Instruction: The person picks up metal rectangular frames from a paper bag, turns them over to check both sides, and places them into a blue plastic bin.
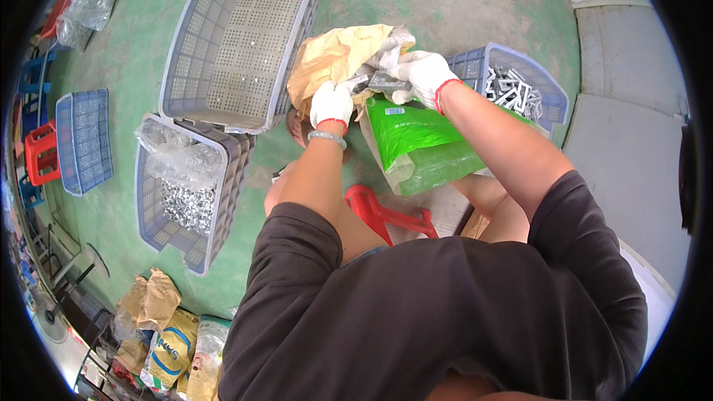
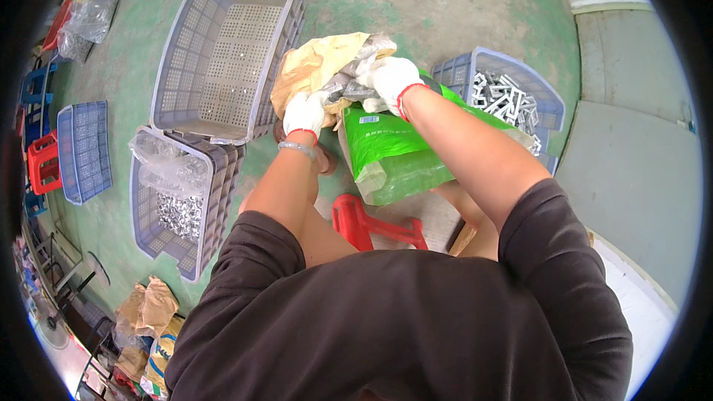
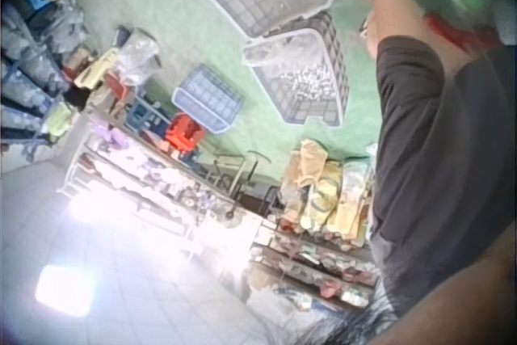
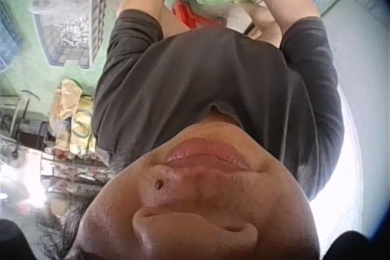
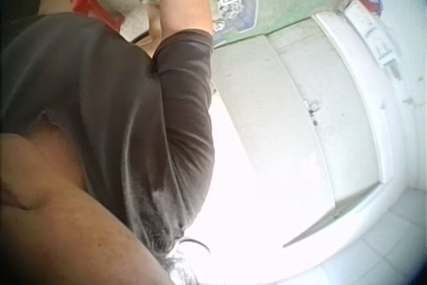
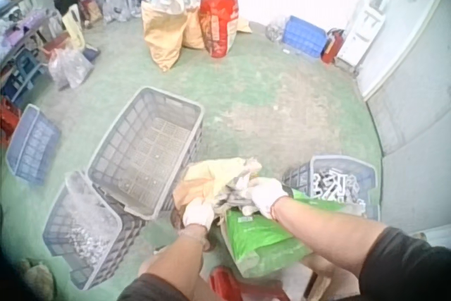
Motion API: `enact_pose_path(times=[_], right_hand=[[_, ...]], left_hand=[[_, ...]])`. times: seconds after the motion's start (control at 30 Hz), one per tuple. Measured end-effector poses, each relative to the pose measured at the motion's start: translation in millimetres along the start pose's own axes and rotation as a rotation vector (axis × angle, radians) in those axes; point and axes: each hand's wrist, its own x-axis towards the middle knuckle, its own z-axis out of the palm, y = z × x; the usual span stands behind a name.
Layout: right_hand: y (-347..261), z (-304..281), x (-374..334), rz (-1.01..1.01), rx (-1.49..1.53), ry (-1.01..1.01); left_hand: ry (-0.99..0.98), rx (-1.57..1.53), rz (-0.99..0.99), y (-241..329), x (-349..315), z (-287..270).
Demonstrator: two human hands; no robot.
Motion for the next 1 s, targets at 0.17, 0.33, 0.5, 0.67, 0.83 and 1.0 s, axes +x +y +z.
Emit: enact_pose_path(times=[0.17,0.33,0.5,0.67,0.83,1.0], right_hand=[[-4,20,21,-0.069,-0.12,-0.043],[-7,57,22,0.096,0.238,-0.201],[-41,69,-13,0.043,-0.342,-0.448],[-14,50,25,-0.307,-1.296,-0.447],[-53,44,-17,-0.564,-1.994,-0.646],[-13,14,-8,-0.725,-1.96,-0.134]], left_hand=[[0.06,-0.219,-0.084,41,-25,-61],[0.192,-0.338,-0.131,49,-44,-104],[0.234,-0.511,-0.173,26,-38,-130],[0.31,-0.463,-0.067,3,-21,-129],[0.374,-0.295,0.066,-4,-21,-138],[0.418,0.122,0.413,-12,-8,-126]])
